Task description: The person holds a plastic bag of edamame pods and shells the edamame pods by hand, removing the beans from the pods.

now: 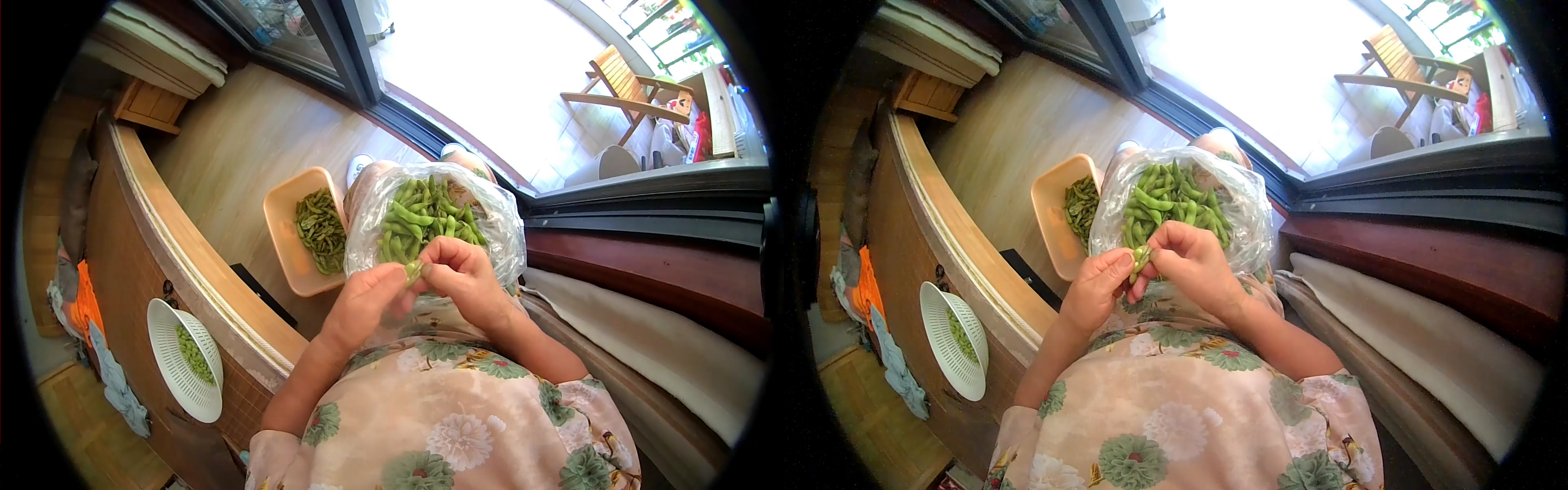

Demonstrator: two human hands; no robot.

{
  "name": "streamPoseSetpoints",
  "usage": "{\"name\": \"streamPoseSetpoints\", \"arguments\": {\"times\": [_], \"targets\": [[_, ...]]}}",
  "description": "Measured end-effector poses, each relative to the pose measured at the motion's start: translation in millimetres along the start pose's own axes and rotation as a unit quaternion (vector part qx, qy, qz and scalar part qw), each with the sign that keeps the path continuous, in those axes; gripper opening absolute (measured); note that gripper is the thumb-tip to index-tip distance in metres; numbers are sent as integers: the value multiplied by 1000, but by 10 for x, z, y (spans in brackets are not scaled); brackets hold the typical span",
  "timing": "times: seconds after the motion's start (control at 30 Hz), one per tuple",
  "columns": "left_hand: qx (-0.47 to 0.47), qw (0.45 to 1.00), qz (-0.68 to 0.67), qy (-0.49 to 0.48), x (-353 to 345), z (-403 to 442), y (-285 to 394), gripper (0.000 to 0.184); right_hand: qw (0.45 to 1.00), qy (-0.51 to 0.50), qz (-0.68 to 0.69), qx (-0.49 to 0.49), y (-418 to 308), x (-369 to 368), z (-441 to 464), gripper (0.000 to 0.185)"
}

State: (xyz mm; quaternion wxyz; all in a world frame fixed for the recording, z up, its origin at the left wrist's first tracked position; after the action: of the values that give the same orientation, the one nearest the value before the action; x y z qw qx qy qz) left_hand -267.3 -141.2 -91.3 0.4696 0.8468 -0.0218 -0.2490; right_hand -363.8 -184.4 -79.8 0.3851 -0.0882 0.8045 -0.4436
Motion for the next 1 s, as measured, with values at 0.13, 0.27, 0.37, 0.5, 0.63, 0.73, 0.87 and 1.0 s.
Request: {"name": "streamPoseSetpoints", "arguments": {"times": [0.13,0.27,0.37,0.5,0.63,0.73,0.87,1.0], "targets": [[-8,1000,28,0,13,4,16,35,1000,2,3,-5,88,68,20,4],[-14,996,73,41,40,-25,83,33,997,-54,45,41,29,-82,43,12],[-7,998,42,43,63,-26,38,35,996,-65,54,36,41,-94,54,13],[6,999,8,51,67,-29,2,37,996,-64,66,17,55,-74,47,10],[12,999,-10,29,38,-20,-3,37,994,-76,77,5,38,-70,45,11],[16,999,-21,18,39,-9,-37,38,993,-77,85,-3,48,-60,45,11],[27,999,-15,23,37,4,-77,38,998,-50,13,19,79,13,54,9],[9,998,64,8,-26,29,14,40,999,-43,-24,19,16,-52,35,8]]}}
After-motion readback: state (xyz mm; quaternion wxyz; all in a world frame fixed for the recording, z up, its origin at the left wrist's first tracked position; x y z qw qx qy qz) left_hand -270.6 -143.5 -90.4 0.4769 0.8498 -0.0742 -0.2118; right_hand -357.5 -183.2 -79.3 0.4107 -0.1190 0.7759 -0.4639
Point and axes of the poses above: each hand's wrist, its own z-axis towards the middle knuckle, its own x-axis out of the back of the hand, y = z × x, the point moved 10 cm from there along z, towards the middle knuckle, and after that the axes turned 11 degrees about -y, right-handed, at the moved point
